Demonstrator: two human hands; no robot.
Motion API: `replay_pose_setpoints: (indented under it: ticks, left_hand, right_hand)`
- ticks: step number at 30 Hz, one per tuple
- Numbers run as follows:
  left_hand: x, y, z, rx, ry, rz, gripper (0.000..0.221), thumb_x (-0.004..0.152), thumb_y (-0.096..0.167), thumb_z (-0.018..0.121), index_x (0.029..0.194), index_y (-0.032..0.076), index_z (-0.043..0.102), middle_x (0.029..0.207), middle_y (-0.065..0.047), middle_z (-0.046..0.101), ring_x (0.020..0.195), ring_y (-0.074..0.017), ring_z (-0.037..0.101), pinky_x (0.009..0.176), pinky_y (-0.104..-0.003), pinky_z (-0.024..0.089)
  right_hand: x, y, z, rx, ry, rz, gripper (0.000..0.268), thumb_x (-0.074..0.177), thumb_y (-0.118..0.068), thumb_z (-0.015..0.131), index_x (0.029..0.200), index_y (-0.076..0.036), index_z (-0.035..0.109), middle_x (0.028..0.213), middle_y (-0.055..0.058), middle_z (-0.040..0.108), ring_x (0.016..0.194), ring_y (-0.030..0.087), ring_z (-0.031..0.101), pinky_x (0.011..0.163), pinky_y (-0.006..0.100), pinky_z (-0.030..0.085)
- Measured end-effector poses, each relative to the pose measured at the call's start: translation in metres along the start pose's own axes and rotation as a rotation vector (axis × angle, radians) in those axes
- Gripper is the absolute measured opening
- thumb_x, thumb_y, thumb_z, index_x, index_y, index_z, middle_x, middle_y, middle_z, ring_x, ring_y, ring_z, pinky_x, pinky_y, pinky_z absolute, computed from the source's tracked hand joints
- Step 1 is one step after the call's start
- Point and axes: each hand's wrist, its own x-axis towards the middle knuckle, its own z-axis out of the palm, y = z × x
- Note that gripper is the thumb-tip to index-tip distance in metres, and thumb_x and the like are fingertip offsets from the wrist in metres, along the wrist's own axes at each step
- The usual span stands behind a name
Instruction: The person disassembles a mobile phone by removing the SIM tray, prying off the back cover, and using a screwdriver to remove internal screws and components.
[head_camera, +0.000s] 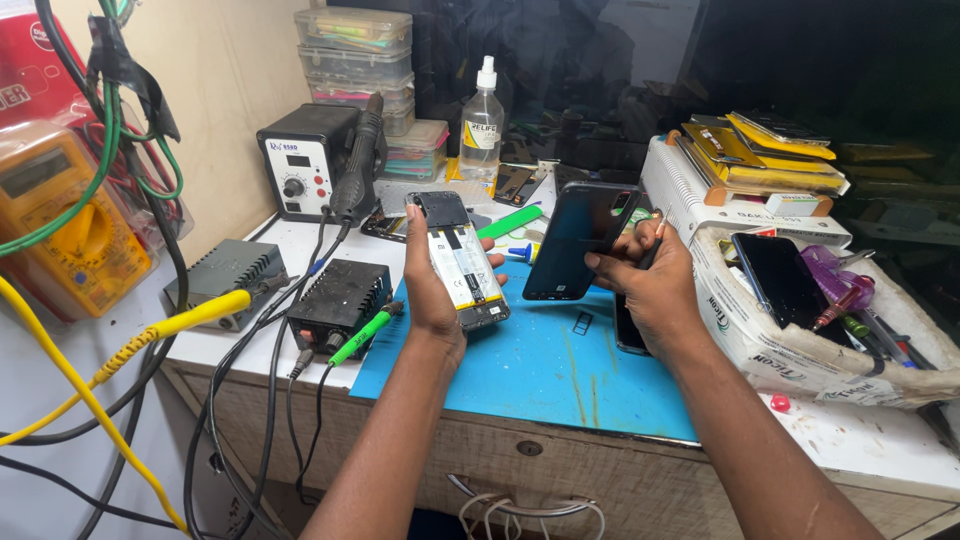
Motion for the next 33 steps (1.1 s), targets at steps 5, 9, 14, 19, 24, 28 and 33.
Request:
replay_pose_setpoints:
  ticks: [5,9,14,19,24,28,33]
  left_hand:
    - [0.0,-0.001,0.0,0.014,-0.001,0.004,0.1,0.083,0.081,0.035,0.137,-0.002,0.052,0.105,-0.02,0.067,0.086,-0.0227,0.074,0.066,-0.036,0.064]
    - [-0.001,-0.001,0.0,0.019,-0.007,0.005,0.099,0.084,0.081,0.037,0.137,-0.002,0.052,0.104,-0.02,0.066,0.085,-0.0225,0.073,0.065,-0.036,0.064]
    - [0.0,-0.002,-0.001,0.025,-0.006,-0.013,0.099,0.084,0.08,0.036,0.136,-0.001,0.052,0.104,-0.019,0.066,0.084,-0.0219,0.073,0.063,-0.036,0.063]
    - [0.0,-0.001,0.0,0.054,0.0,-0.022,0.098,0.083,0.08,0.036,0.135,-0.001,0.054,0.104,-0.019,0.067,0.084,-0.0217,0.073,0.063,-0.036,0.063]
    - [-0.002,-0.001,0.001,0.047,0.0,-0.013,0.097,0.084,0.08,0.036,0.134,-0.001,0.054,0.103,-0.019,0.066,0.084,-0.0221,0.073,0.064,-0.036,0.064]
    - [0.0,-0.001,-0.001,0.015,-0.004,-0.009,0.095,0.085,0.079,0.038,0.132,-0.001,0.056,0.103,-0.019,0.067,0.082,-0.0228,0.072,0.064,-0.036,0.063]
    - [0.006,-0.005,-0.004,-0.029,0.101,0.139,0.09,0.09,0.074,0.041,0.123,-0.008,0.06,0.104,-0.022,0.071,0.082,-0.0241,0.073,0.063,-0.036,0.061]
  right_hand:
    - [0.001,-0.002,0.002,0.132,0.02,0.069,0.045,0.084,0.005,0.07,0.095,-0.019,0.034,0.088,0.0,0.059,0.09,0.015,0.072,0.073,0.034,0.065]
    - [0.009,0.012,-0.009,0.119,0.076,0.346,0.037,0.086,0.001,0.07,0.096,-0.016,0.04,0.093,0.008,0.067,0.088,0.019,0.073,0.067,0.027,0.065]
    - [0.019,0.028,-0.023,0.236,0.018,0.478,0.039,0.084,0.001,0.075,0.089,-0.015,0.04,0.092,0.008,0.067,0.079,0.015,0.074,0.055,0.02,0.059]
    - [0.019,0.03,-0.027,0.189,-0.04,0.489,0.04,0.084,-0.001,0.078,0.089,-0.017,0.042,0.087,0.007,0.065,0.069,0.013,0.071,0.049,0.017,0.053]
    - [0.015,0.024,-0.022,0.224,-0.138,0.476,0.033,0.087,-0.003,0.078,0.094,-0.011,0.046,0.089,0.005,0.064,0.073,0.012,0.072,0.06,0.021,0.061]
    - [0.008,0.011,-0.012,0.19,-0.158,0.531,0.03,0.086,-0.008,0.071,0.099,-0.009,0.044,0.091,0.006,0.069,0.078,0.012,0.077,0.07,0.025,0.062]
    - [0.009,0.015,-0.017,0.134,-0.288,0.512,0.043,0.089,-0.015,0.077,0.112,-0.01,0.04,0.084,0.006,0.065,0.06,0.008,0.061,0.049,0.019,0.049]
